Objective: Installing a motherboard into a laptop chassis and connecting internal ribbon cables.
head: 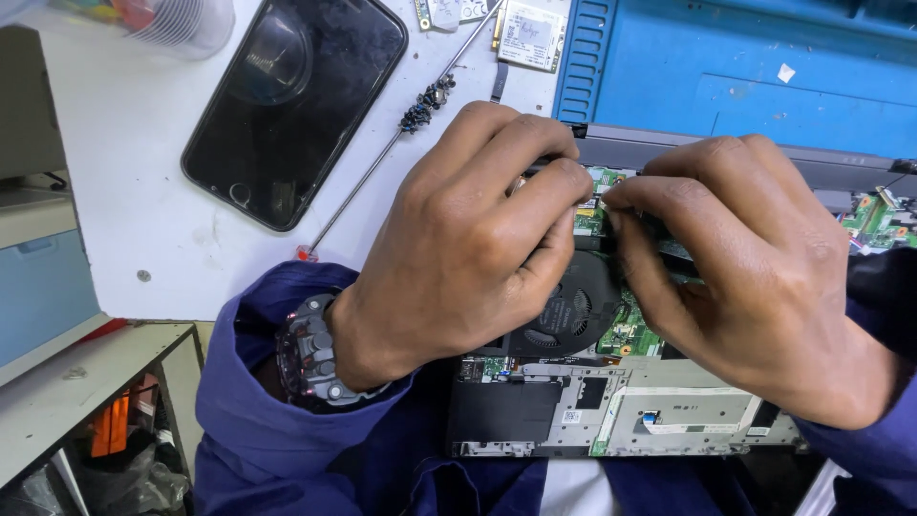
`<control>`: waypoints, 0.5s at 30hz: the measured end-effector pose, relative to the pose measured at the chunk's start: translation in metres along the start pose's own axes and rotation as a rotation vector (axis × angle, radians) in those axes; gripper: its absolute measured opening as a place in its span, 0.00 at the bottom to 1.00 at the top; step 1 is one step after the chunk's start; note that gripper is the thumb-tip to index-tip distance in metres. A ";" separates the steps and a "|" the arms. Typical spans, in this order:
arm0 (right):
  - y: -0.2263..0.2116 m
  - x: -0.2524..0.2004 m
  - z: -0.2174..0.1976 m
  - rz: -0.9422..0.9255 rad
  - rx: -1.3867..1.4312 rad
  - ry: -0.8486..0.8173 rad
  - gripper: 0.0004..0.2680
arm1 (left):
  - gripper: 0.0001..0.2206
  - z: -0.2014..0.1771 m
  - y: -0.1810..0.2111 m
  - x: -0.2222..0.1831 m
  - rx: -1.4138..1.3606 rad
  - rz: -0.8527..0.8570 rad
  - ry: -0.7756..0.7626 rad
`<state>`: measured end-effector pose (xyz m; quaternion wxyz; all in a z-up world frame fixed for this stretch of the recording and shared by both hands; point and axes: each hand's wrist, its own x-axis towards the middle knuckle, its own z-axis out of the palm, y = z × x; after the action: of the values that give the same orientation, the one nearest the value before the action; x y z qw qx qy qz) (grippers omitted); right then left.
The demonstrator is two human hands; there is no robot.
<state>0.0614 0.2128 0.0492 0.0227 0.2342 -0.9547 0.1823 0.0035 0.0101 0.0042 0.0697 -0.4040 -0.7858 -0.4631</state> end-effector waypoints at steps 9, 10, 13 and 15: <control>0.006 -0.003 0.002 -0.020 0.050 0.027 0.03 | 0.07 -0.002 0.002 0.003 -0.020 0.004 -0.054; 0.007 -0.004 0.003 -0.026 0.055 0.030 0.04 | 0.06 -0.002 0.002 0.004 -0.008 0.003 -0.059; 0.005 -0.004 0.003 -0.011 0.043 0.042 0.05 | 0.06 -0.002 0.001 0.004 -0.012 0.005 -0.065; 0.004 -0.004 0.004 -0.005 0.033 0.047 0.05 | 0.06 -0.003 0.002 0.004 -0.024 0.003 -0.063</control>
<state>0.0627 0.2165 0.0436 0.0419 0.2327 -0.9501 0.2033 0.0015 0.0106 0.0087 0.0407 -0.4205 -0.7813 -0.4595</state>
